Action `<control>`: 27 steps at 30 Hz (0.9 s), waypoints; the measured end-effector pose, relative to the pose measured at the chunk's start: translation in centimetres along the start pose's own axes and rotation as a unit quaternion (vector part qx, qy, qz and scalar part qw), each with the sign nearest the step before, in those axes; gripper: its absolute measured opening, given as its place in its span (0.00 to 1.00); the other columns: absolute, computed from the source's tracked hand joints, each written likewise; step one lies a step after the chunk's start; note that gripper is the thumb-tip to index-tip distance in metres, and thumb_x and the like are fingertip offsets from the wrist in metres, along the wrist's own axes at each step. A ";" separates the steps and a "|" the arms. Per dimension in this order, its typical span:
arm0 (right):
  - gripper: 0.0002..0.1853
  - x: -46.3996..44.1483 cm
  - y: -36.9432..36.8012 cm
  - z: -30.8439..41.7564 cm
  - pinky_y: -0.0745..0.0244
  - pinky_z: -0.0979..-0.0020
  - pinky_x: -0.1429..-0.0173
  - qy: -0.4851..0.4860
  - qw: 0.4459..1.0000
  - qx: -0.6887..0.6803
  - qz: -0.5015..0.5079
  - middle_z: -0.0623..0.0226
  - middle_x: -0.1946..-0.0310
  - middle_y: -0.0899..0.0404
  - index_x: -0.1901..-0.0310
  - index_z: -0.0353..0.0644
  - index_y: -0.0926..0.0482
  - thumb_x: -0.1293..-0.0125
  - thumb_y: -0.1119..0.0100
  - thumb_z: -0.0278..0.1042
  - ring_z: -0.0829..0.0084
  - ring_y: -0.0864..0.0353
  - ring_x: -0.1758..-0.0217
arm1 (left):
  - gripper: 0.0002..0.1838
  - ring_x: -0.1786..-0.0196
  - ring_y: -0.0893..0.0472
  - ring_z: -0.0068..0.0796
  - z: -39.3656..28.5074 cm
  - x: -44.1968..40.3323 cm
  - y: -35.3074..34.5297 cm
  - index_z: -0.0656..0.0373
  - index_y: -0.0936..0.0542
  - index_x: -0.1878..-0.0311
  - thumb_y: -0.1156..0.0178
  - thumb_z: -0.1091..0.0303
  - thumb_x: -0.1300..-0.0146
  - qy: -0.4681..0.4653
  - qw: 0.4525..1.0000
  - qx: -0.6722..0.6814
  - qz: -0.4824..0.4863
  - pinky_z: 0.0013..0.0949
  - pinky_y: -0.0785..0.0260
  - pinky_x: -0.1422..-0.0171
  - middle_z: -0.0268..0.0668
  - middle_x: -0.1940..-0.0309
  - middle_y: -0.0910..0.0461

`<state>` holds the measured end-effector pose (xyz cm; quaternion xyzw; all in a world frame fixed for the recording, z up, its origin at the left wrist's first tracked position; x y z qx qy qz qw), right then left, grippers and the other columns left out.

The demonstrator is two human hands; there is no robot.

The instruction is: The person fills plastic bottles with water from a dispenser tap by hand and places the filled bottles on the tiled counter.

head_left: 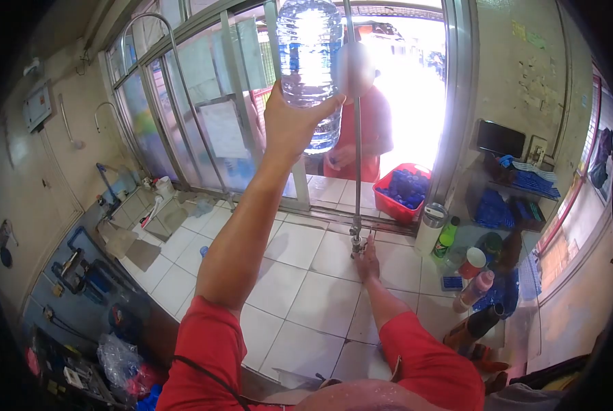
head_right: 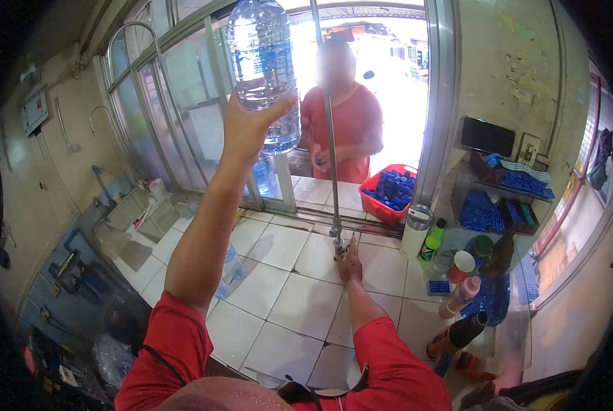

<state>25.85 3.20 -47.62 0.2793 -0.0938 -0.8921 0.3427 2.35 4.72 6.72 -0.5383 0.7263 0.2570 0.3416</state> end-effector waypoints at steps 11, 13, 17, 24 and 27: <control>0.47 0.1 0.6 1.6 0.34 0.66 0.28 -0.064 0.997 -0.015 0.035 0.53 0.23 0.45 0.20 0.43 0.56 0.36 0.38 0.31 0.56 0.35 0.25 | 0.29 0.61 0.15 0.30 -0.4 0.1 0.0 0.65 0.22 0.48 0.20 0.67 0.52 -0.020 1.000 -0.010 -0.017 0.28 0.22 0.56 0.43 0.59 0.14; 0.47 0.1 0.6 1.6 0.34 0.66 0.28 -0.061 0.997 -0.016 0.035 0.54 0.23 0.45 0.20 0.44 0.55 0.36 0.38 0.31 0.56 0.35 0.25 | 0.30 0.60 0.15 0.30 -0.4 0.1 0.1 0.65 0.22 0.47 0.20 0.67 0.52 -0.020 1.000 -0.010 -0.016 0.28 0.22 0.56 0.43 0.59 0.14; 0.47 0.1 0.7 1.7 0.34 0.66 0.28 -0.054 0.998 -0.018 0.033 0.54 0.22 0.46 0.20 0.44 0.55 0.36 0.38 0.32 0.57 0.36 0.25 | 0.30 0.60 0.14 0.30 -0.4 0.0 0.0 0.65 0.23 0.47 0.20 0.67 0.52 -0.019 1.000 -0.012 -0.015 0.28 0.22 0.56 0.43 0.58 0.14; 0.46 0.3 0.4 1.1 0.34 0.66 0.29 -0.054 0.996 -0.056 0.043 0.57 0.22 0.46 0.20 0.44 0.55 0.35 0.39 0.32 0.57 0.36 0.24 | 0.32 0.59 0.14 0.30 -0.3 0.0 0.1 0.65 0.24 0.46 0.20 0.67 0.53 -0.017 1.000 -0.001 -0.013 0.28 0.22 0.56 0.42 0.58 0.14; 0.46 0.1 0.1 0.8 0.33 0.66 0.29 -0.038 0.996 -0.072 0.039 0.57 0.21 0.47 0.20 0.45 0.56 0.35 0.39 0.32 0.57 0.36 0.24 | 0.32 0.59 0.14 0.30 -0.3 0.0 0.0 0.65 0.24 0.46 0.20 0.67 0.53 -0.012 1.000 0.003 -0.012 0.28 0.22 0.55 0.42 0.57 0.14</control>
Point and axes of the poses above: each hand's wrist, its own x-axis away from the middle knuckle, its own y-axis out of the back of the hand, z = x × y, the point moved 9 cm from there along -x, towards the middle knuckle
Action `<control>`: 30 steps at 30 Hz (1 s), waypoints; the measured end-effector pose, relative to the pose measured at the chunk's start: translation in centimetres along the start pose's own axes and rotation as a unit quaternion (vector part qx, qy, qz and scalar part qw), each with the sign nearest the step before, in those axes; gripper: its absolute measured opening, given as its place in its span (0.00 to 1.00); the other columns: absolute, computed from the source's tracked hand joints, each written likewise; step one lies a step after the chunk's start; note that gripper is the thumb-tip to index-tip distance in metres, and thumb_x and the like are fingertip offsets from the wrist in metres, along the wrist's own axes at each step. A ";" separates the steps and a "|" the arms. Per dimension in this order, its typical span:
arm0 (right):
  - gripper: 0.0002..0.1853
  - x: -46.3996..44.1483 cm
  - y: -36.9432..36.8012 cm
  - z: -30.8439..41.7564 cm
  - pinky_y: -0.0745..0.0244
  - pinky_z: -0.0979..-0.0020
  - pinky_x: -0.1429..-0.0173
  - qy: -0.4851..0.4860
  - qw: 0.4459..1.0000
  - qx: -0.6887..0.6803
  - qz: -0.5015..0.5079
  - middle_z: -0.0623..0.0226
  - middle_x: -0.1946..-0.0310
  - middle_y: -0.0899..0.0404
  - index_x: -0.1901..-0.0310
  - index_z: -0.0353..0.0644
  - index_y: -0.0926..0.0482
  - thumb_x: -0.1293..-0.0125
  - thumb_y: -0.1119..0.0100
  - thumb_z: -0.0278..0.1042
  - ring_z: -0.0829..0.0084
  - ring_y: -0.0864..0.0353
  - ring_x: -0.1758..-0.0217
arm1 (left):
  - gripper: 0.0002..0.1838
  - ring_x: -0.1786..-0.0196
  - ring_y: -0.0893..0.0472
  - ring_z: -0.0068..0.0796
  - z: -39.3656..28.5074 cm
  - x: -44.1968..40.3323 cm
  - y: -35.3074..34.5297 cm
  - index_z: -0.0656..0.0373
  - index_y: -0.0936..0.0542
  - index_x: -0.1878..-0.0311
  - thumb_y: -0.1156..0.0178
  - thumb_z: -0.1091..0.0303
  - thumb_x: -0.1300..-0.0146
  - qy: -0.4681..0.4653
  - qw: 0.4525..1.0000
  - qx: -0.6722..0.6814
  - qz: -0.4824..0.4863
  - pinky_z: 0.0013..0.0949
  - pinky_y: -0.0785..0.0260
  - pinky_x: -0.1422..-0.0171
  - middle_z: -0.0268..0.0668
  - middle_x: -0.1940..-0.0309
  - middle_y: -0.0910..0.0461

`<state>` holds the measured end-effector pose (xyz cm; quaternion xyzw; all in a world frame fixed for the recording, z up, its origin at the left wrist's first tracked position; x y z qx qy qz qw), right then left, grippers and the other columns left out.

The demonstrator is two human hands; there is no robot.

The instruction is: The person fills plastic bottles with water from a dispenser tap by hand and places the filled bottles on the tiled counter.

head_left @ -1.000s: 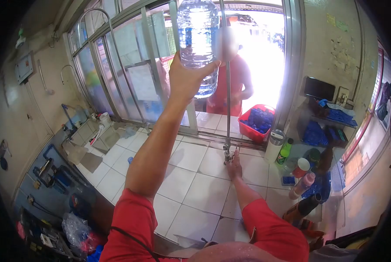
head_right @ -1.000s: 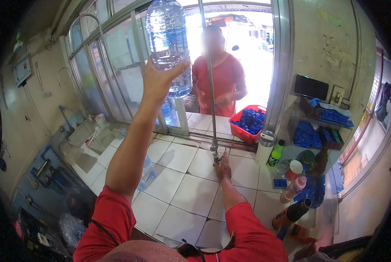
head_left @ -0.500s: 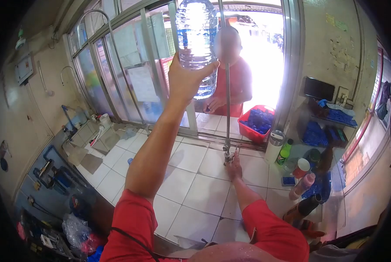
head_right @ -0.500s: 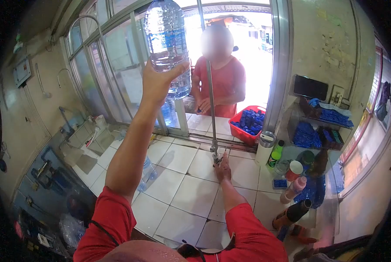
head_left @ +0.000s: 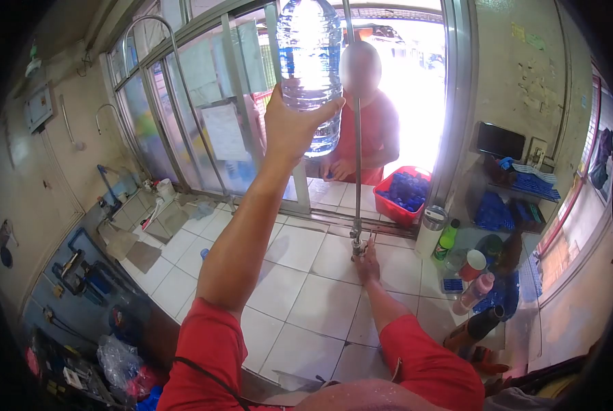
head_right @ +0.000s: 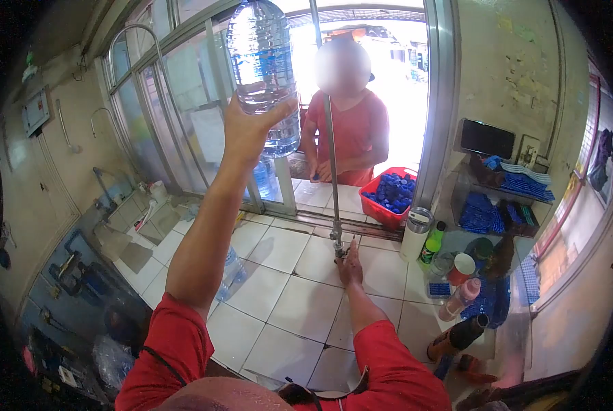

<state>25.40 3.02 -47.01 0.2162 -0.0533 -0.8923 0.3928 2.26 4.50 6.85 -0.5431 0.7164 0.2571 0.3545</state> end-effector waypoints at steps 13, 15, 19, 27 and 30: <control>0.60 -0.4 1.6 -0.6 0.37 0.65 0.26 0.045 0.997 0.063 0.000 0.48 0.27 0.38 0.22 0.36 0.52 0.48 0.21 0.46 0.56 0.34 0.27 | 0.33 0.58 0.15 0.31 4.9 6.9 -1.0 0.64 0.23 0.46 0.19 0.64 0.55 0.056 0.991 0.080 0.092 0.29 0.22 0.54 0.41 0.60 0.14; 0.59 3.2 2.9 9.7 0.34 0.67 0.28 -0.005 0.987 -0.134 0.086 0.50 0.28 0.36 0.22 0.38 0.50 0.51 0.19 0.35 0.59 0.31 0.29 | 0.32 0.59 0.14 0.30 8.3 11.8 0.2 0.63 0.22 0.46 0.19 0.67 0.55 0.086 0.989 0.057 0.104 0.29 0.22 0.55 0.40 0.61 0.14; 0.55 8.8 1.5 20.3 0.29 0.65 0.33 0.033 0.977 -0.134 0.163 0.51 0.35 0.27 0.25 0.39 0.43 0.52 0.19 0.32 0.60 0.25 0.35 | 0.40 0.57 0.15 0.37 18.9 24.8 2.3 0.64 0.24 0.45 0.16 0.62 0.62 0.136 0.983 0.033 0.122 0.36 0.23 0.49 0.44 0.56 0.16; 0.44 11.3 -5.6 12.2 0.24 0.64 0.43 -0.013 0.979 0.057 0.194 0.52 0.46 0.18 0.35 0.37 0.34 0.54 0.19 0.32 0.59 0.17 0.47 | 0.44 0.49 0.19 0.41 29.9 36.3 4.5 0.63 0.26 0.42 0.16 0.60 0.64 0.189 0.970 0.009 0.150 0.39 0.28 0.42 0.44 0.50 0.19; 0.41 8.9 -7.4 8.7 0.23 0.64 0.47 -0.029 0.986 0.052 0.159 0.54 0.50 0.17 0.39 0.38 0.31 0.54 0.19 0.32 0.59 0.16 0.51 | 0.43 0.45 0.21 0.42 33.3 35.3 4.8 0.63 0.26 0.41 0.16 0.60 0.61 0.183 0.967 -0.033 0.172 0.39 0.30 0.37 0.45 0.47 0.21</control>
Point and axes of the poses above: each hand's wrist, its own x-axis away from the middle knuckle, its own y-axis out of the back of the hand, z = x × y, the point moved 9 cm from there along -x, towards the middle knuckle
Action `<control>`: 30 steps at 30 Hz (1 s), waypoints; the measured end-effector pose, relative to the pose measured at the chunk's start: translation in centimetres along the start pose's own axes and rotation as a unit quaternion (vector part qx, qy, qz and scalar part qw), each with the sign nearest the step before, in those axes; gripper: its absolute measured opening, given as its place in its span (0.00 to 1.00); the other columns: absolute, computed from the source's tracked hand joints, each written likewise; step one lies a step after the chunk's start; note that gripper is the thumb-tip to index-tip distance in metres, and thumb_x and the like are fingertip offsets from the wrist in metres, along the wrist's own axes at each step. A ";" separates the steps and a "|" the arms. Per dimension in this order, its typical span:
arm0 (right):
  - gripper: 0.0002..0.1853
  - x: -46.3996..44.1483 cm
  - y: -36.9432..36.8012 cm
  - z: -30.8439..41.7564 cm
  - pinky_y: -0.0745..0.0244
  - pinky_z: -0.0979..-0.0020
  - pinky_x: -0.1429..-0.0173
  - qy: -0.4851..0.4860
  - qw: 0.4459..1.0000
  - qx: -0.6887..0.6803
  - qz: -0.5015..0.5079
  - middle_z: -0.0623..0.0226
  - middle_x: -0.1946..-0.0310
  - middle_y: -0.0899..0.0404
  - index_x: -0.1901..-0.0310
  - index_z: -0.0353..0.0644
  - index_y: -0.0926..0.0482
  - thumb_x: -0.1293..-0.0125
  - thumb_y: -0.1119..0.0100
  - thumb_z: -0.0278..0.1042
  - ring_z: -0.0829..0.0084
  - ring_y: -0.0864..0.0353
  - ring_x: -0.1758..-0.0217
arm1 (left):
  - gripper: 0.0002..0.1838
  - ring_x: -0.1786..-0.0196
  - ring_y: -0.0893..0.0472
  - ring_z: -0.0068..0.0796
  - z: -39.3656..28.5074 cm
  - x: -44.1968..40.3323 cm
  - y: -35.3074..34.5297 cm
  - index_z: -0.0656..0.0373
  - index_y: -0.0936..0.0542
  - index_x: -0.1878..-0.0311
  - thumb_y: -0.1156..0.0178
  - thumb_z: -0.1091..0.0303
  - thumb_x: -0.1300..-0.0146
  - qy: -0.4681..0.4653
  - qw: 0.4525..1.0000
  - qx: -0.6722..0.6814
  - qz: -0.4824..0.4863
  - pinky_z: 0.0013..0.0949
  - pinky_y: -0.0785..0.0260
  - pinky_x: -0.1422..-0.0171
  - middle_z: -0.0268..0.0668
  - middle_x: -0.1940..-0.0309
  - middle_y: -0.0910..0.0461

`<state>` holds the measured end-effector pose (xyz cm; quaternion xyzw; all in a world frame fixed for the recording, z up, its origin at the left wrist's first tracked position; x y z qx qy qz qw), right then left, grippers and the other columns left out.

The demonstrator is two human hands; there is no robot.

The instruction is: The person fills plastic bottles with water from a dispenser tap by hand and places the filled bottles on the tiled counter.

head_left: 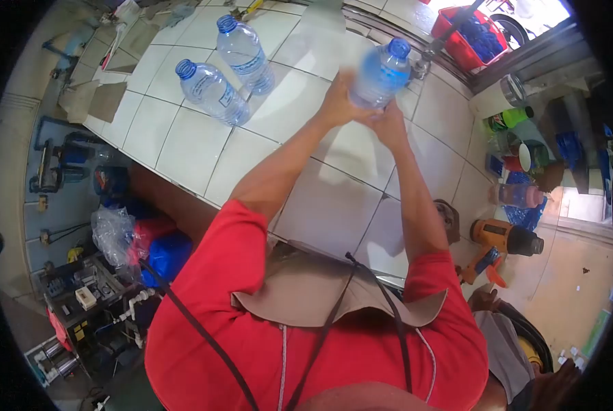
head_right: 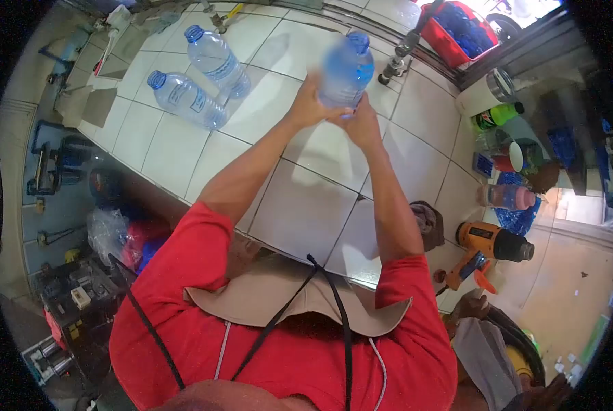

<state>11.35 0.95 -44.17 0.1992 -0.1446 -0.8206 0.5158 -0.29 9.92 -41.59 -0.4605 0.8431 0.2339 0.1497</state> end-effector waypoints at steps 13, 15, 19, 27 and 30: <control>0.41 -11.7 -1.4 -5.1 0.25 0.65 0.46 0.045 0.998 -0.026 -0.027 0.57 0.51 0.17 0.38 0.38 0.32 0.55 0.20 0.31 0.60 0.17 0.52 | 0.24 0.56 0.26 0.31 -2.3 11.5 16.5 0.60 0.27 0.57 0.24 0.69 0.55 0.047 0.937 -0.146 -0.315 0.30 0.32 0.48 0.36 0.58 0.25; 0.41 -12.0 -0.8 -5.4 0.25 0.64 0.44 0.048 0.998 0.000 -0.038 0.57 0.50 0.17 0.37 0.39 0.31 0.54 0.20 0.31 0.60 0.17 0.51 | 0.40 0.46 0.29 0.36 -0.5 14.7 21.7 0.64 0.34 0.40 0.21 0.66 0.55 0.110 0.895 -0.206 -0.381 0.35 0.35 0.38 0.42 0.45 0.32; 0.37 -10.9 -0.1 -6.0 0.25 0.63 0.45 0.127 0.982 -0.021 -0.137 0.58 0.51 0.17 0.39 0.40 0.28 0.52 0.22 0.35 0.60 0.17 0.52 | 0.57 0.33 0.31 0.46 2.9 12.4 24.1 0.66 0.45 0.27 0.19 0.65 0.56 0.163 0.918 -0.094 -0.350 0.42 0.42 0.26 0.51 0.33 0.35; 0.25 -3.6 10.2 -9.1 0.26 0.65 0.53 0.033 0.939 0.110 -0.325 0.61 0.56 0.26 0.46 0.38 0.26 0.44 0.30 0.36 0.63 0.25 0.60 | 0.47 0.32 0.29 0.45 -1.0 14.1 22.7 0.64 0.37 0.28 0.22 0.71 0.51 0.095 0.919 -0.161 -0.346 0.40 0.38 0.27 0.48 0.37 0.31; 0.49 -7.0 8.9 -11.0 0.23 0.61 0.47 0.093 0.952 0.075 -0.282 0.58 0.41 0.28 0.24 0.48 0.44 0.45 0.27 0.41 0.59 0.21 0.50 | 0.46 0.39 0.26 0.42 -12.2 9.5 19.8 0.64 0.35 0.32 0.23 0.76 0.56 0.024 0.940 -0.082 -0.330 0.41 0.33 0.31 0.45 0.40 0.32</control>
Point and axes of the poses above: each hand's wrist, its own x-axis away from the middle knuckle, its own y-axis out of the back of the hand, z = x × y, the point moved 9 cm from there along -x, towards the middle knuckle
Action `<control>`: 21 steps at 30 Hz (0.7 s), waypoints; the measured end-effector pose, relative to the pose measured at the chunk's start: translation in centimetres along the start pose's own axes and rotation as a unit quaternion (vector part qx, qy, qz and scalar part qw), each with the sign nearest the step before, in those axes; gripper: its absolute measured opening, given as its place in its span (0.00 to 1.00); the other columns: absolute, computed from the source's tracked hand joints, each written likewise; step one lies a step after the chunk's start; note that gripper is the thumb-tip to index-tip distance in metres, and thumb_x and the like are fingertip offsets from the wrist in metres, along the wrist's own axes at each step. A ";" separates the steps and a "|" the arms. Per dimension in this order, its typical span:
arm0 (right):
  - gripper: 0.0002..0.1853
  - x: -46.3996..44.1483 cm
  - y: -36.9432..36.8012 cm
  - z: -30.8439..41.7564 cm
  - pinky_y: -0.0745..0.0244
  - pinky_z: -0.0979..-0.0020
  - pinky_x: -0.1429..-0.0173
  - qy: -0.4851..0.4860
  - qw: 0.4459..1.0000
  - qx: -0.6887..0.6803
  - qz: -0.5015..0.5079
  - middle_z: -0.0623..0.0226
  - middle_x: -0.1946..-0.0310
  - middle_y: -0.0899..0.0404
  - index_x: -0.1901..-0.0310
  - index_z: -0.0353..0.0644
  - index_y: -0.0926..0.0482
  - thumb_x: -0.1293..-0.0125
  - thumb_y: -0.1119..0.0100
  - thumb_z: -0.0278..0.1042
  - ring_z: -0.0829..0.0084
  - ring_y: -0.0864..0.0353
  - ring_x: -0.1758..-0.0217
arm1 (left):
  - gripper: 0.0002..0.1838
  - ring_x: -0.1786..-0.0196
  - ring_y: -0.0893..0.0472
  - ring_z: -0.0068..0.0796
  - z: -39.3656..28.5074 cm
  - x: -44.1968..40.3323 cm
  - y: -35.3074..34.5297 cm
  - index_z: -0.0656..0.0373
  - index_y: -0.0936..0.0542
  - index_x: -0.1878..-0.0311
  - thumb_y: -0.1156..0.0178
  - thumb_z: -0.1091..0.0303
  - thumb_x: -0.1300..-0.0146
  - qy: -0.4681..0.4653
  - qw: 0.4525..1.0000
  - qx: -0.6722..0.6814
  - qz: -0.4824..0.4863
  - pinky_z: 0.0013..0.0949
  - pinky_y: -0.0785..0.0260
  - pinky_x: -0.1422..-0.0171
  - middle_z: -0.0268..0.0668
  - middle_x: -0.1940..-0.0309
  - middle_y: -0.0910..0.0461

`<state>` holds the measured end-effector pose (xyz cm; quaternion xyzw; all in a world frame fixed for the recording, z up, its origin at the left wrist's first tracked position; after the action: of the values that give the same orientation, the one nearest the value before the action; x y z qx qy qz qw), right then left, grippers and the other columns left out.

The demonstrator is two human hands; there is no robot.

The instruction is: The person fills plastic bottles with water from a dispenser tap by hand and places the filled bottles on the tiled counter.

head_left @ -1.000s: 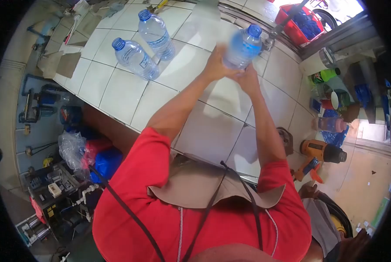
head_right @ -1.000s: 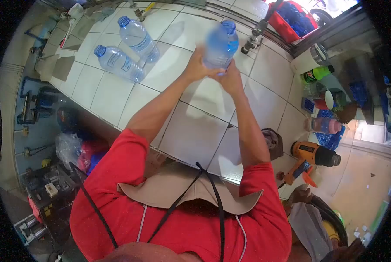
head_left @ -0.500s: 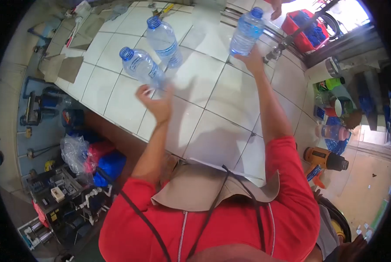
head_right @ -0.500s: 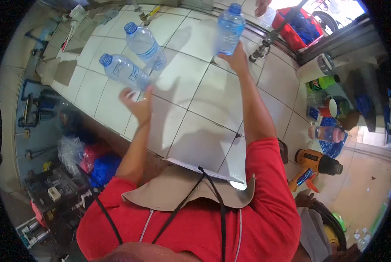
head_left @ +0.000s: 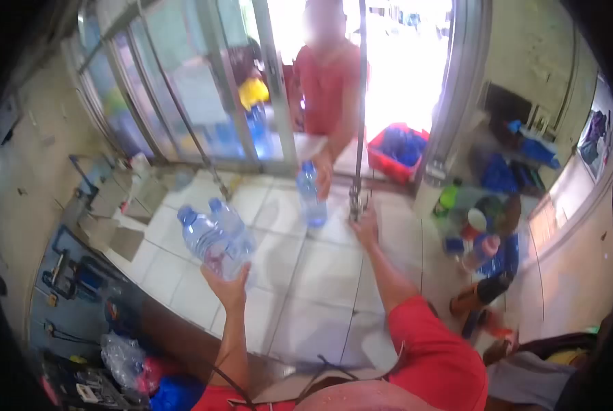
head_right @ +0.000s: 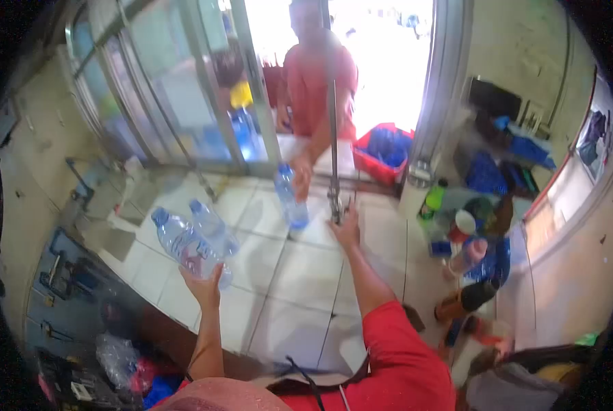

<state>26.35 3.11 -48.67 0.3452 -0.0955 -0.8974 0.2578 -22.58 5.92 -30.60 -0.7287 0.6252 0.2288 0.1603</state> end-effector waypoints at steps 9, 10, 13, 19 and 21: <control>0.44 0.1 0.0 0.9 0.25 0.66 0.48 -0.174 0.975 -0.107 0.088 0.60 0.40 0.26 0.22 0.49 0.47 0.37 0.36 0.32 0.65 0.21 0.55 | 0.42 0.45 0.21 0.38 -30.9 -11.1 -16.7 0.61 0.32 0.32 0.24 0.75 0.52 -0.083 0.947 0.198 0.240 0.36 0.25 0.43 0.49 0.43 0.24; 0.44 0.0 -0.2 0.7 0.25 0.66 0.48 -0.172 0.975 -0.111 0.090 0.60 0.40 0.26 0.22 0.49 0.47 0.37 0.36 0.32 0.65 0.21 0.55 | 0.42 0.45 0.21 0.38 -31.6 -11.6 -17.4 0.61 0.32 0.32 0.24 0.75 0.52 -0.085 0.948 0.196 0.238 0.36 0.25 0.43 0.49 0.43 0.24; 0.44 -0.4 -0.5 0.1 0.25 0.66 0.46 -0.150 0.979 -0.106 0.084 0.59 0.36 0.28 0.22 0.47 0.48 0.37 0.36 0.32 0.63 0.20 0.51 | 0.41 0.47 0.20 0.38 -33.0 -12.6 -19.0 0.64 0.32 0.33 0.24 0.75 0.51 -0.105 0.949 0.186 0.231 0.36 0.25 0.43 0.50 0.45 0.23; 0.45 -0.1 0.0 1.0 0.25 0.66 0.43 -0.164 0.976 -0.095 0.104 0.56 0.31 0.31 0.22 0.46 0.49 0.38 0.36 0.29 0.60 0.20 0.45 | 0.46 0.48 0.18 0.43 -35.2 -13.1 -20.5 0.71 0.30 0.37 0.18 0.60 0.56 -0.126 0.932 0.223 0.257 0.38 0.22 0.45 0.56 0.45 0.23; 0.46 0.0 0.9 1.9 0.25 0.66 0.43 -0.151 0.979 -0.095 0.093 0.55 0.31 0.31 0.22 0.45 0.49 0.39 0.35 0.29 0.58 0.21 0.44 | 0.46 0.50 0.17 0.43 -35.3 -13.6 -21.2 0.71 0.30 0.37 0.18 0.59 0.56 -0.121 0.933 0.219 0.257 0.38 0.22 0.47 0.56 0.46 0.22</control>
<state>25.46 2.34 -46.91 0.1689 -0.0792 -0.9163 0.3545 1.40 2.52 5.33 -0.4568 0.8015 0.2060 0.3263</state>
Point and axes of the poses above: each hand's wrist, its own x-axis away from the middle knuckle, its own y-axis out of the back of the hand, z = x × y, the point moved 9 cm from there along -x, towards the middle knuckle
